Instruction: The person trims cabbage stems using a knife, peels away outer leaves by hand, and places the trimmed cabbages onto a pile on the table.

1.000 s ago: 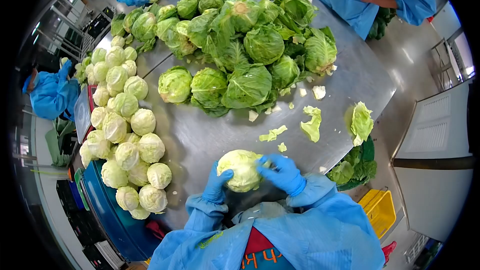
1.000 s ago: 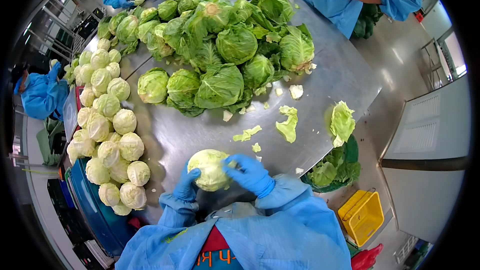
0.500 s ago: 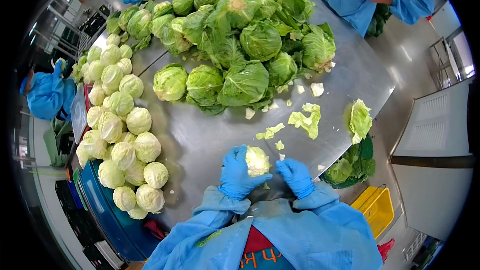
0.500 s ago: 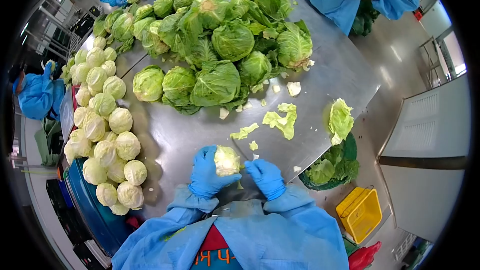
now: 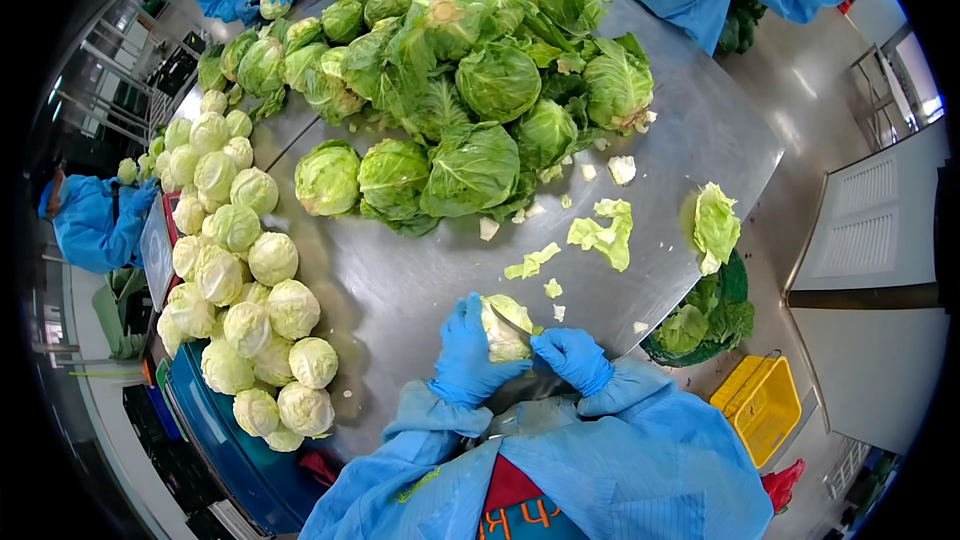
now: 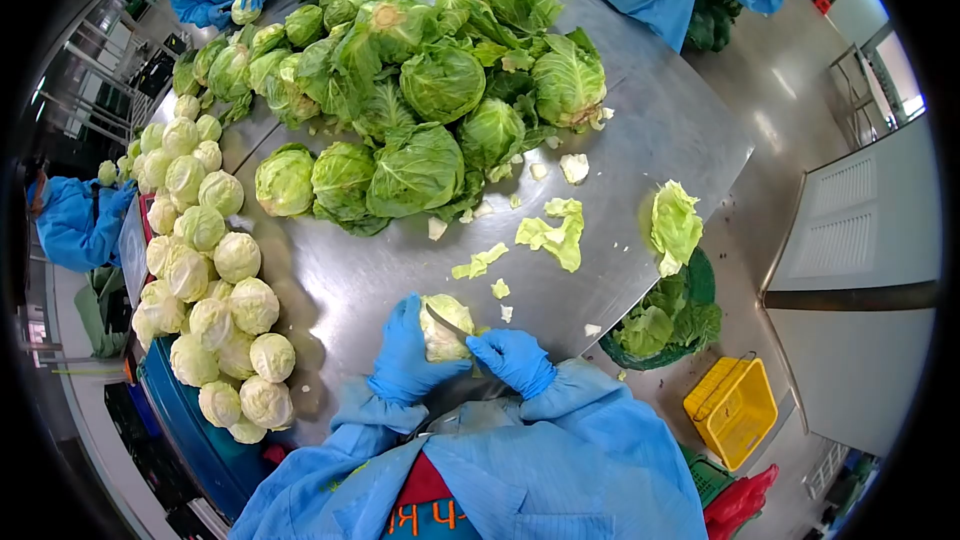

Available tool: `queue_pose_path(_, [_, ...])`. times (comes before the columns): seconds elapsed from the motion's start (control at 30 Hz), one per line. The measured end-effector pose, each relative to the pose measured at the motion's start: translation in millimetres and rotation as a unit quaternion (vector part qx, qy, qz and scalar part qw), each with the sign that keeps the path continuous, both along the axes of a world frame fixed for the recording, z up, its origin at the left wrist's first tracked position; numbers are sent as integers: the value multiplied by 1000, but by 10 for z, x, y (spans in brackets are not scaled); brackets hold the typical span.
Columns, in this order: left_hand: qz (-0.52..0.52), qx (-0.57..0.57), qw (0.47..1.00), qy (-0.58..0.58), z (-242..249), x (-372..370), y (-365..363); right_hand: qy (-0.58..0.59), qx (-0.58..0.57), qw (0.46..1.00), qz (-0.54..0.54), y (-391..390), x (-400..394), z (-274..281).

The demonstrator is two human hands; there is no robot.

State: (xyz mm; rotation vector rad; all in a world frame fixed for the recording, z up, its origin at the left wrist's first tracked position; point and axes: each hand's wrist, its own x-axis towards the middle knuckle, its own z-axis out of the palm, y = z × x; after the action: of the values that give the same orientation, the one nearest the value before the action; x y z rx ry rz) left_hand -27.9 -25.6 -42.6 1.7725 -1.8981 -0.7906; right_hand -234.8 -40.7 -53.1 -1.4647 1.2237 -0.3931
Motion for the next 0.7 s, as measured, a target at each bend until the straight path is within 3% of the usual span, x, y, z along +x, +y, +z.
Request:
queue_pose_path(0.47, [110,18,986,-121,159,-438,45,123,-48,990,45,-179,-41,-114])
queue_pose_path(0.57, [121,15,984,-132,181,-498,50,193,-77,971,118,-227,-52,-143])
queue_pose_path(0.7, [118,17,986,-119,175,-476,43,179,-85,980,35,-172,14,-118])
